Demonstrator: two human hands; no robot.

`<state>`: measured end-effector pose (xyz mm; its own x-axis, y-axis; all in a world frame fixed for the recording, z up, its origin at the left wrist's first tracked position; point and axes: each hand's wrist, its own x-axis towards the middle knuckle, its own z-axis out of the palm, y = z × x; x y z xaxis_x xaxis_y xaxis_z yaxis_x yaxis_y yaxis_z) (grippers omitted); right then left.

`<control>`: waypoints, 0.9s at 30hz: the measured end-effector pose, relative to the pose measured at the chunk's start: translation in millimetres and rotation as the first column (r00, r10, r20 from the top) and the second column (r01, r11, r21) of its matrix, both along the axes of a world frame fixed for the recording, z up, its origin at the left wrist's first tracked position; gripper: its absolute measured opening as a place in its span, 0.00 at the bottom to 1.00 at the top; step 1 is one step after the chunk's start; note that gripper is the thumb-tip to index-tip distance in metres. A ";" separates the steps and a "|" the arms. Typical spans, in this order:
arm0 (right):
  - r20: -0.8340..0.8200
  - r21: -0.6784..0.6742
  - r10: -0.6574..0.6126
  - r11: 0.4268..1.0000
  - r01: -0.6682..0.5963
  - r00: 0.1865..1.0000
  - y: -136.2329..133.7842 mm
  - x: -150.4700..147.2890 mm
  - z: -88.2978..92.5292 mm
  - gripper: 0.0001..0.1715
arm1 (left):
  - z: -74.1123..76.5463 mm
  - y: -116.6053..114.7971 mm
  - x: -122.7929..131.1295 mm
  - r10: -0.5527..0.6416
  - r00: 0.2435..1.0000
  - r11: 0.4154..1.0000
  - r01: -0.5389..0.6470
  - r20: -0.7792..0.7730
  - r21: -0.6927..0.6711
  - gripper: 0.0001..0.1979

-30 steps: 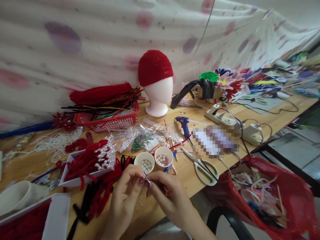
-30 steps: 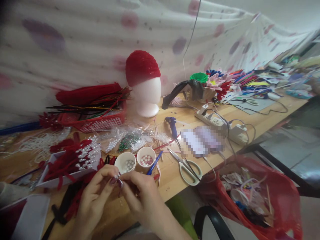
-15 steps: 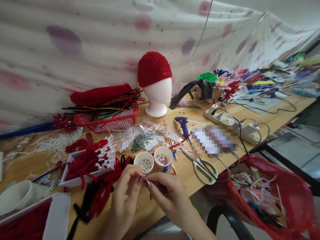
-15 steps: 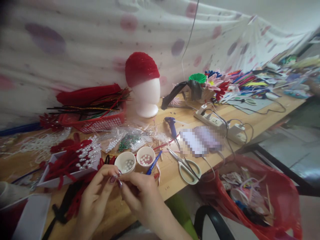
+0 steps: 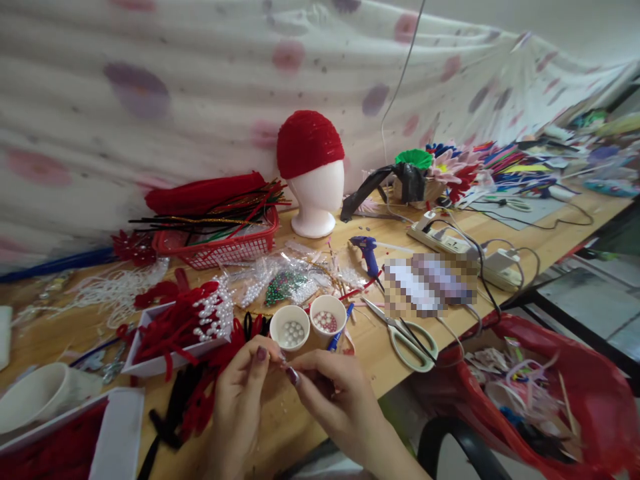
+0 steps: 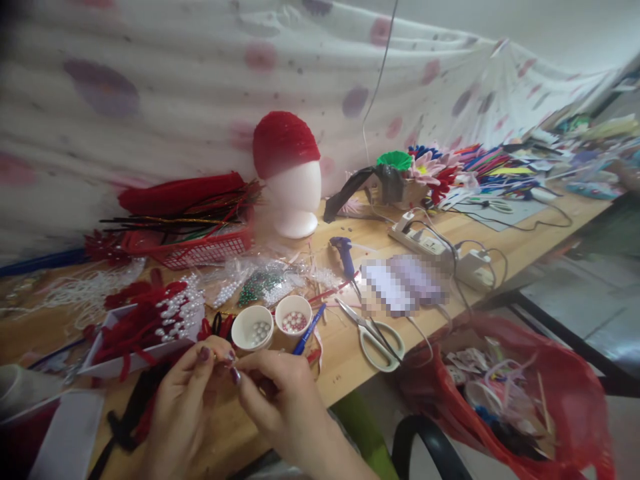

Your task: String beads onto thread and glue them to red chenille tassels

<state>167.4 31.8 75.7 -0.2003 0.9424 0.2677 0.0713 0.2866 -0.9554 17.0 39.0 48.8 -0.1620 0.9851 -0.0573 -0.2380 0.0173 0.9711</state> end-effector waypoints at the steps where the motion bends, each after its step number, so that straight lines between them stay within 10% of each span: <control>1: -0.007 0.001 0.011 1.000 -0.011 1.000 0.1 -0.7 0.9 0.09 | 1.1 -0.2 1.1 0.004 1.000 1.000 -0.004 0.028 -0.010 0.22; 27: -0.028 -0.137 0.029 0.990 -0.033 0.999 -0.3 -5.3 7.6 0.10 | 19.6 -0.6 12.2 0.049 0.710 0.909 0.260 0.703 -0.325 0.17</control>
